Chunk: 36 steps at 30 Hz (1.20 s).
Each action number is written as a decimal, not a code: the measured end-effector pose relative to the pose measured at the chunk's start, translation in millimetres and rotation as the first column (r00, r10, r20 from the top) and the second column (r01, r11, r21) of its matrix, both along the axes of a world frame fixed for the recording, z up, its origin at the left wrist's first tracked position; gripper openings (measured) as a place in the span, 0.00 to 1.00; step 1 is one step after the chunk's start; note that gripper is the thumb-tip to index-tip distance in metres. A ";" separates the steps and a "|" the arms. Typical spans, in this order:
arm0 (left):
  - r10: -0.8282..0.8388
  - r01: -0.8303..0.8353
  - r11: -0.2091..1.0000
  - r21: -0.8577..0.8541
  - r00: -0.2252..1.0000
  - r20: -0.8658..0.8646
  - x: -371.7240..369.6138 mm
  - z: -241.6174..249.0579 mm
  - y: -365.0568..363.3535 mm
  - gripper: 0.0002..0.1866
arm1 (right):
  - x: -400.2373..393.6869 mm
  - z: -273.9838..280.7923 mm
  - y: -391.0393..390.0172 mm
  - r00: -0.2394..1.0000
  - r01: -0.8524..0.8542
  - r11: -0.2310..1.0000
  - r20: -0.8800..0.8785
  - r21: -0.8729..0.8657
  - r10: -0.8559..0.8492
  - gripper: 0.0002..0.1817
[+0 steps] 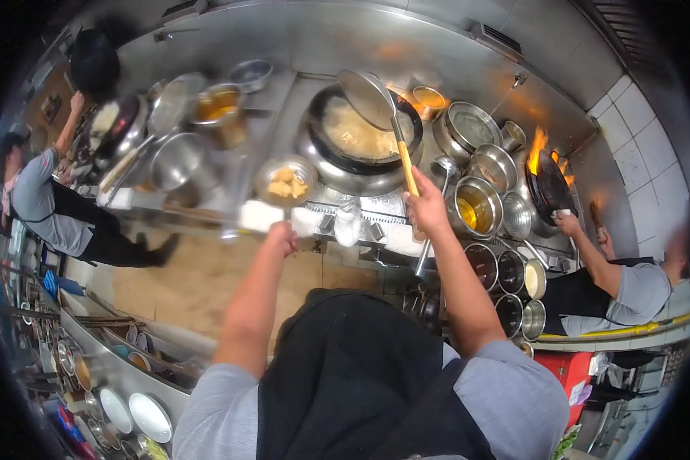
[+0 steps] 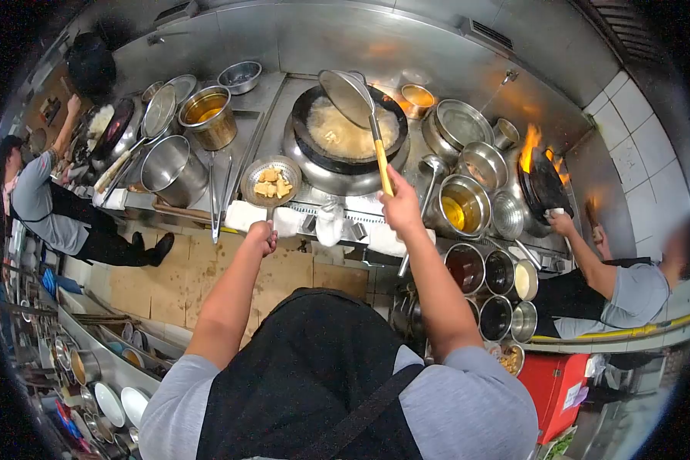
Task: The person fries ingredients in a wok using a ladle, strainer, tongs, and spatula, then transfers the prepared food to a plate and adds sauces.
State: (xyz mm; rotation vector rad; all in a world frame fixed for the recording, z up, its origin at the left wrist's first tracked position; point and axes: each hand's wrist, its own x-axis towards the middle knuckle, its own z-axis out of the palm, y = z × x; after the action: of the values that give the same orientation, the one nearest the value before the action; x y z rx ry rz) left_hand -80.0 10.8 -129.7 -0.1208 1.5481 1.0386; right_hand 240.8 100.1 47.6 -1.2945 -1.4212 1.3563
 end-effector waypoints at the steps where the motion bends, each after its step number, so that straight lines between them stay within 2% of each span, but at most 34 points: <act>1: -0.050 0.050 0.999 -0.022 0.999 -0.002 -1.3 -4.4 1.3 0.09 | -1.4 -4.6 0.3 1.000 -0.001 1.000 0.003 0.000 0.001 0.38; 2: -0.103 0.103 0.994 -0.046 0.995 -0.006 -2.6 -5.5 1.1 0.14 | -3.3 -9.4 -0.9 0.999 -0.013 0.997 -0.035 -0.082 0.010 0.38; 3: -0.111 0.111 0.993 -0.049 0.994 -0.009 -3.6 -6.2 0.6 0.14 | -4.0 -13.8 -2.9 0.997 -0.023 0.986 -0.075 -0.163 0.011 0.38; 4: -0.098 0.098 0.994 -0.041 0.995 -0.001 -3.6 -6.5 0.9 0.15 | -8.1 -15.3 4.1 1.000 -0.019 0.976 0.009 -0.215 0.022 0.37; 5: -0.087 0.087 0.996 -0.033 0.996 0.006 -2.7 -4.8 1.6 0.15 | -6.1 -20.4 16.2 1.000 -0.006 0.976 0.004 -0.216 0.007 0.37; 7: -0.111 0.111 0.993 -0.042 0.994 -0.012 -2.2 -9.5 0.6 0.16 | 0.1 -34.2 42.6 0.992 -0.033 0.982 -0.128 -0.187 0.009 0.37; 9: -0.115 0.113 0.992 -0.048 0.993 -0.030 -7.6 -4.5 2.9 0.16 | 5.4 -32.5 39.5 0.995 -0.066 0.984 -0.089 -0.168 0.052 0.37; 10: -0.101 0.100 0.994 -0.047 0.995 -0.008 -7.9 -4.5 1.4 0.16 | 4.4 -39.1 34.8 0.998 -0.012 0.998 0.060 0.060 0.008 0.36; 11: -0.087 0.088 0.995 -0.044 0.996 0.017 -5.2 -3.0 0.9 0.16 | 4.0 -45.7 34.1 0.978 0.008 0.956 0.197 0.292 -0.068 0.36; 13: -0.096 0.096 0.994 -0.052 0.995 0.000 -2.0 -3.4 0.8 0.14 | 2.1 -77.5 45.6 0.938 -0.018 0.841 0.300 0.540 -0.173 0.37; 15: -0.053 0.053 0.997 -0.049 0.999 0.010 -1.7 -1.7 1.2 0.12 | -2.9 -90.2 49.0 0.832 -0.117 0.841 0.515 0.528 -0.208 0.37; 17: -0.067 0.067 0.996 -0.059 0.998 -0.004 -0.4 1.7 0.4 0.11 | -3.7 -109.9 45.6 0.822 -0.129 0.818 0.522 0.561 -0.229 0.37; 19: -0.077 0.076 0.995 -0.069 0.997 -0.016 -0.7 5.4 -0.4 0.10 | 0.2 -124.5 34.6 0.798 -0.203 0.878 0.592 0.434 -0.108 0.35; 21: -0.025 0.024 0.999 -0.026 1.000 -0.012 3.4 15.6 -3.9 0.05 | 10.7 -154.9 38.7 0.824 -0.208 0.890 0.563 0.405 -0.063 0.33; 22: 0.000 -0.001 1.000 -0.021 1.000 -0.018 1.3 7.8 -3.2 0.05 | 18.0 -173.2 39.1 0.923 0.018 0.942 0.357 0.335 -0.144 0.29; 23: -0.019 0.018 0.999 -0.030 1.000 -0.012 -3.6 -4.4 -2.6 0.05 | 28.4 -193.0 40.9 0.954 0.228 0.950 0.145 0.215 -0.262 0.26; 24: -0.016 0.016 0.999 -0.034 1.000 0.008 -11.0 -18.0 -1.2 0.05 | 45.3 -213.6 38.4 0.837 0.383 0.800 0.193 0.462 -0.512 0.20; 25: -0.008 0.009 0.999 -0.037 1.000 0.026 -14.7 -26.2 0.1 0.07 | 55.4 -201.0 22.1 0.654 0.613 0.725 0.313 0.314 -0.689 0.22; 26: -0.002 0.003 1.000 -0.028 1.000 0.029 -14.0 -24.9 -1.3 0.07 | 60.4 -142.5 -0.7 0.598 0.715 0.691 0.602 -0.104 -0.529 0.29; 28: -0.016 0.017 0.999 -0.044 1.000 0.023 -14.2 -25.2 -3.1 0.07 | 82.5 -232.4 -8.7 0.441 0.857 0.506 0.652 -0.102 -0.616 0.23; 29: -0.021 0.022 0.998 -0.052 1.000 0.019 -15.2 -24.5 -1.5 0.08 | 91.7 -251.8 -14.1 0.443 0.857 0.504 0.651 -0.106 -0.617 0.23; 31: -0.030 0.031 0.998 -0.049 0.999 0.020 -18.9 -30.7 -1.0 0.08 | 107.4 -272.3 -22.6 0.737 0.619 0.737 0.527 -0.273 -0.423 0.25; 32: -0.040 0.041 0.998 -0.045 0.999 0.024 -19.8 -34.3 -1.8 0.08 | 115.6 -247.4 -19.0 0.842 0.511 0.752 0.421 -0.416 -0.338 0.26; 33: -0.040 0.041 0.998 -0.052 0.999 0.019 -19.3 -35.5 -2.5 0.08 | 122.3 -240.1 -11.3 0.833 0.458 0.834 0.476 -0.307 -0.282 0.23; 35: -0.054 0.052 0.996 -0.069 0.998 -0.016 -18.8 -34.6 -0.1 0.07 | 104.6 -186.6 -9.1 0.870 0.445 0.894 0.257 -0.048 -0.420 0.21; 36: -0.052 0.051 0.996 -0.071 0.998 -0.019 -17.1 -34.1 2.4 0.07 | 97.7 -180.6 -0.5 0.872 0.444 0.895 0.255 -0.051 -0.418 0.21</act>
State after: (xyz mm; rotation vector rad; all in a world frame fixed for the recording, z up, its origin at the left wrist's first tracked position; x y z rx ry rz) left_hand -97.1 13.2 -163.8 -0.1182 1.5992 0.9482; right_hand 338.5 99.7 -133.0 -1.7730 -1.1221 1.0075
